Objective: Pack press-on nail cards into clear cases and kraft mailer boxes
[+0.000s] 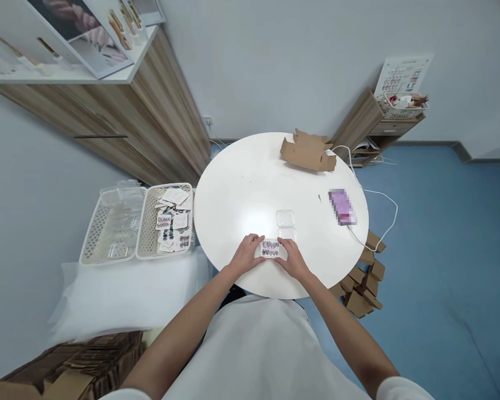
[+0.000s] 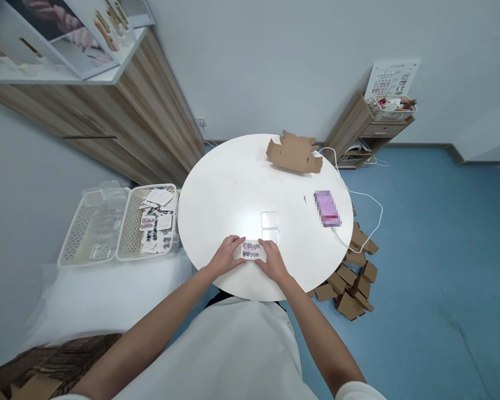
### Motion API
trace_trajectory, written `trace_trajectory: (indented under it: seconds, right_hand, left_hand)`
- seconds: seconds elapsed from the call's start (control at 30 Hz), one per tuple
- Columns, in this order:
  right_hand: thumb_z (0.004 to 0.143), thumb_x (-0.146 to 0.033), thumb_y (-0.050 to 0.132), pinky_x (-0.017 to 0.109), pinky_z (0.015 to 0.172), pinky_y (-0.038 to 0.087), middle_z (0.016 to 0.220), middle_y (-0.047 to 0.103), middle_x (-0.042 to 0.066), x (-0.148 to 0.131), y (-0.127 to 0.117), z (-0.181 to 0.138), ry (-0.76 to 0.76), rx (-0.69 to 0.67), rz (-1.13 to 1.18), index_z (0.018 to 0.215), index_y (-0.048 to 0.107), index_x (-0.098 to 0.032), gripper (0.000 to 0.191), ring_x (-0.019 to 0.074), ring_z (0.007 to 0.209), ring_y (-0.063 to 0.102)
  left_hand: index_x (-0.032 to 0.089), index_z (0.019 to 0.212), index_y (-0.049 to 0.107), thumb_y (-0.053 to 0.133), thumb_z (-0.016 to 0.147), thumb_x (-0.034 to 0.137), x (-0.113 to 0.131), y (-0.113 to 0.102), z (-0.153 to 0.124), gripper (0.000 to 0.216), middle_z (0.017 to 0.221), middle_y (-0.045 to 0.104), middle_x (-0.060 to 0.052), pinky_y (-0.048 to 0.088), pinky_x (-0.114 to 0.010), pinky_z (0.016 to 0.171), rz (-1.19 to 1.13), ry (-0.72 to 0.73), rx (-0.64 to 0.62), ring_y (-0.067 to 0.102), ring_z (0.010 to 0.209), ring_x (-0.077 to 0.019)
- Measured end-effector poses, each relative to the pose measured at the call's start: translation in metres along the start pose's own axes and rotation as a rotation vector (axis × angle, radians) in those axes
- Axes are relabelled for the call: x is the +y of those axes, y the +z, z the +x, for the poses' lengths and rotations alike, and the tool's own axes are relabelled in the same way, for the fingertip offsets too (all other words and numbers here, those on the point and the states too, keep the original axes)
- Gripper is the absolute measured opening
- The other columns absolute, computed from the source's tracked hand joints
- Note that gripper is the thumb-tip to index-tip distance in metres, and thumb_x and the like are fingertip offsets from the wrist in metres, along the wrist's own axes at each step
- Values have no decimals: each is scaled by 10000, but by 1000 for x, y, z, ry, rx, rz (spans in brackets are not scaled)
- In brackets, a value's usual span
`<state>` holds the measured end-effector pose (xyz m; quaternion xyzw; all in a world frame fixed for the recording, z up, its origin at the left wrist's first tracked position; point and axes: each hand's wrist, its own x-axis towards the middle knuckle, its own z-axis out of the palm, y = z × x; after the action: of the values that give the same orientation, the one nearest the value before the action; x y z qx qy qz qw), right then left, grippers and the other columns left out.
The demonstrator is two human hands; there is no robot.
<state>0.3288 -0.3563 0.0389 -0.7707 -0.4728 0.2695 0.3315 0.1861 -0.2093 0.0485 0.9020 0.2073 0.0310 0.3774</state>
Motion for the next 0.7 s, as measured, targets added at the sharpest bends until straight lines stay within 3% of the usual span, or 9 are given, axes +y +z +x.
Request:
trace_trajectory:
  seconds: [0.13,0.27,0.7]
  right_hand:
    - [670,-302,619,445,914,355,1175,403,70,37,-36,-1,47,-5,-69,1209,389,-279,586,259,1128,362]
    - [648,-306,637,435,919,337,1196,386,65,59,-53,16,80,-36,-103,1201,401,-275,602,261,1136,343]
    - [643,-307,642,392,822,369,1079,465,59,84,-46,42,65,-146,-169,1186,408,-263,593,244,1013,419]
  left_hand:
    - [296,1211,411,683,613,387,27,25,33,663,1180,417,-80,333,-425,892,111,-59,-27,373,1102,-276]
    - [298,1200,420,687,607,398,34,42,59,658,1159,420,-75,330,-407,880,163,-131,-2,370,1091,-278]
    - [270,1268,346,650,649,286,26,64,75,689,1080,448,-66,384,-335,825,118,-288,-85,452,989,-228]
